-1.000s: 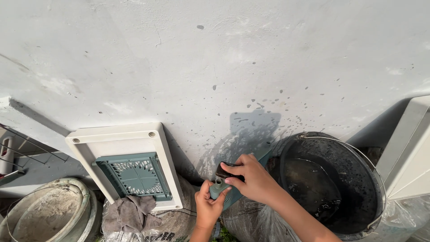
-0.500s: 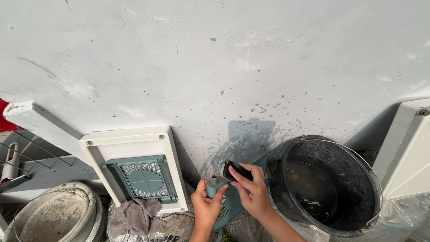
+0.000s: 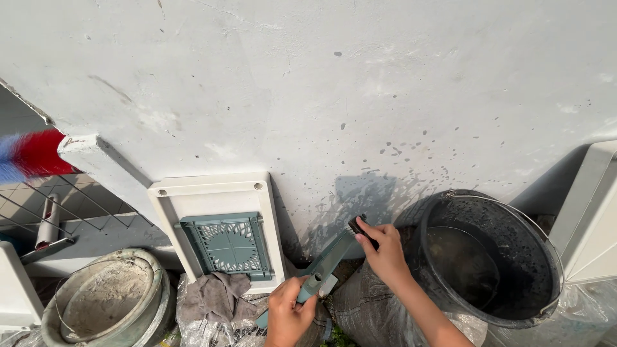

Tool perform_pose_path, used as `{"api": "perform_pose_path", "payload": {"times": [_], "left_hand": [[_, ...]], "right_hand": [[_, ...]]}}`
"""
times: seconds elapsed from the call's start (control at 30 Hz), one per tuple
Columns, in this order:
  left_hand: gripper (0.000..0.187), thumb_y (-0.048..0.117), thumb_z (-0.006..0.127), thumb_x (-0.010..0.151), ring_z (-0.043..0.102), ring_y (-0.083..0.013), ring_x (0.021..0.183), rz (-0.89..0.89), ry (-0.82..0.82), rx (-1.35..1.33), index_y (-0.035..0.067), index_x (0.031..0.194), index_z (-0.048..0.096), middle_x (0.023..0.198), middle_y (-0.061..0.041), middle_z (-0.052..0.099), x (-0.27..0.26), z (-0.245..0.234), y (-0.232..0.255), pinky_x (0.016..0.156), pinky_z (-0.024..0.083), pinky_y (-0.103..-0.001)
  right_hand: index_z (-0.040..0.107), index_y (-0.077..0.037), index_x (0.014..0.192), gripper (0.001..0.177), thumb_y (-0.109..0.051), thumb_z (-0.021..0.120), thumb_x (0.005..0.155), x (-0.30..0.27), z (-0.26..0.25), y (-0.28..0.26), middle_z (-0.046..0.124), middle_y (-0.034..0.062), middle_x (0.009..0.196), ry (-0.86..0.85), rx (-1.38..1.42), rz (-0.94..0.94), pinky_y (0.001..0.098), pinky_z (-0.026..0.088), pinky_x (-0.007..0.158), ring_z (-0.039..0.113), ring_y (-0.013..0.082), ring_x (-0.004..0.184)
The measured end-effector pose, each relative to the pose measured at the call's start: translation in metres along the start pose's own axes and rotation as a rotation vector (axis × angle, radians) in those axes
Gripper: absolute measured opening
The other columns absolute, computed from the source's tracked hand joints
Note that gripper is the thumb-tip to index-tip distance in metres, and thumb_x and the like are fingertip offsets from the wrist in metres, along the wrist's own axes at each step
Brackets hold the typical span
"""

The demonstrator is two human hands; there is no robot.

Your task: Cleaning and scrubbing plastic vent covers using a brush and a bucket of water.

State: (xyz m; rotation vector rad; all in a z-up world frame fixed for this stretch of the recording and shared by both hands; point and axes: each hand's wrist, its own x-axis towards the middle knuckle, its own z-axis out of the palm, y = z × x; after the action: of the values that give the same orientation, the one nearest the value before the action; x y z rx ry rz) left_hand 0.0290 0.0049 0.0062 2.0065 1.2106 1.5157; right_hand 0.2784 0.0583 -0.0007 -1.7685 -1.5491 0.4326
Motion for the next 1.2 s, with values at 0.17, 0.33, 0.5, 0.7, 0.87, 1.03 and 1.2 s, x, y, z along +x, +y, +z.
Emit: {"api": "perform_pose_path", "payload": {"times": [0.17, 0.33, 0.5, 0.7, 0.87, 1.03, 1.2], "left_hand": [[0.014, 0.003, 0.081, 0.077, 0.054, -0.0100, 0.048, -0.396, -0.103, -0.035, 0.000, 0.083, 0.068, 0.059, -0.008, 0.065, -0.021, -0.006, -0.002, 0.043, 0.040, -0.028], [0.021, 0.004, 0.080, 0.083, 0.064, 0.0001, 0.071, -0.288, 0.097, -0.274, -0.001, 0.085, 0.060, 0.073, -0.002, 0.076, -0.042, -0.006, -0.007, 0.057, 0.050, -0.019], [0.024, 0.005, 0.086, 0.079, 0.058, 0.0009, 0.067, -0.389, 0.126, -0.172, 0.000, 0.080, 0.063, 0.068, -0.002, 0.075, -0.062, 0.001, -0.014, 0.058, 0.049, -0.016], [0.024, 0.006, 0.087, 0.076, 0.064, -0.0018, 0.065, -0.593, 0.228, -0.180, 0.001, 0.081, 0.064, 0.070, -0.004, 0.076, -0.091, 0.009, -0.024, 0.055, 0.053, -0.019], [0.025, 0.005, 0.088, 0.076, 0.064, -0.0032, 0.068, -0.585, 0.319, -0.170, 0.000, 0.085, 0.066, 0.073, -0.005, 0.075, -0.103, 0.012, -0.029, 0.061, 0.053, -0.020], [0.024, 0.005, 0.088, 0.075, 0.067, -0.0040, 0.068, -0.646, 0.374, -0.197, 0.000, 0.086, 0.066, 0.075, -0.004, 0.075, -0.101, 0.017, -0.024, 0.060, 0.054, -0.021], [0.025, 0.004, 0.088, 0.075, 0.066, -0.0042, 0.069, -0.652, 0.395, -0.224, 0.000, 0.087, 0.066, 0.075, -0.005, 0.074, -0.100, 0.018, -0.027, 0.061, 0.054, -0.020]], "right_hand": [[0.071, -0.029, 0.131, 0.044, -0.023, 0.075, 0.087, -0.022, 0.011, 0.050, 0.060, 0.0119, 0.108, 0.115, -0.009, -0.030, 0.0413, 0.048, 0.095, 0.055, 0.0299, 0.106], [0.069, -0.028, 0.133, 0.048, -0.025, 0.077, 0.086, -0.054, 0.024, 0.109, 0.064, 0.0130, 0.110, 0.124, -0.004, 0.218, 0.0433, 0.048, 0.099, 0.060, 0.0315, 0.109], [0.054, -0.029, 0.145, 0.058, -0.038, 0.071, 0.091, -0.101, 0.053, 0.145, 0.063, 0.0119, 0.117, -0.124, -0.361, 0.357, 0.0445, 0.051, 0.099, 0.059, 0.0311, 0.118], [0.034, -0.030, 0.157, 0.068, -0.043, 0.063, 0.097, -0.122, 0.089, 0.202, 0.052, 0.0132, 0.132, -0.401, -0.764, 0.323, 0.0417, 0.052, 0.102, 0.048, 0.0299, 0.130], [0.028, -0.029, 0.157, 0.074, -0.043, 0.065, 0.094, -0.133, 0.102, 0.215, 0.042, 0.0143, 0.140, -0.463, -0.785, 0.298, 0.0406, 0.053, 0.099, 0.042, 0.0317, 0.135], [0.024, -0.029, 0.159, 0.080, -0.047, 0.067, 0.093, -0.129, 0.088, 0.188, 0.042, 0.0117, 0.139, -0.513, -0.837, 0.341, 0.0414, 0.051, 0.102, 0.041, 0.0285, 0.135], [0.026, -0.021, 0.157, 0.092, -0.052, 0.075, 0.085, -0.120, 0.077, 0.172, 0.040, 0.0175, 0.139, -0.319, -0.659, 0.346, 0.0475, 0.046, 0.102, 0.041, 0.0334, 0.130]]}}
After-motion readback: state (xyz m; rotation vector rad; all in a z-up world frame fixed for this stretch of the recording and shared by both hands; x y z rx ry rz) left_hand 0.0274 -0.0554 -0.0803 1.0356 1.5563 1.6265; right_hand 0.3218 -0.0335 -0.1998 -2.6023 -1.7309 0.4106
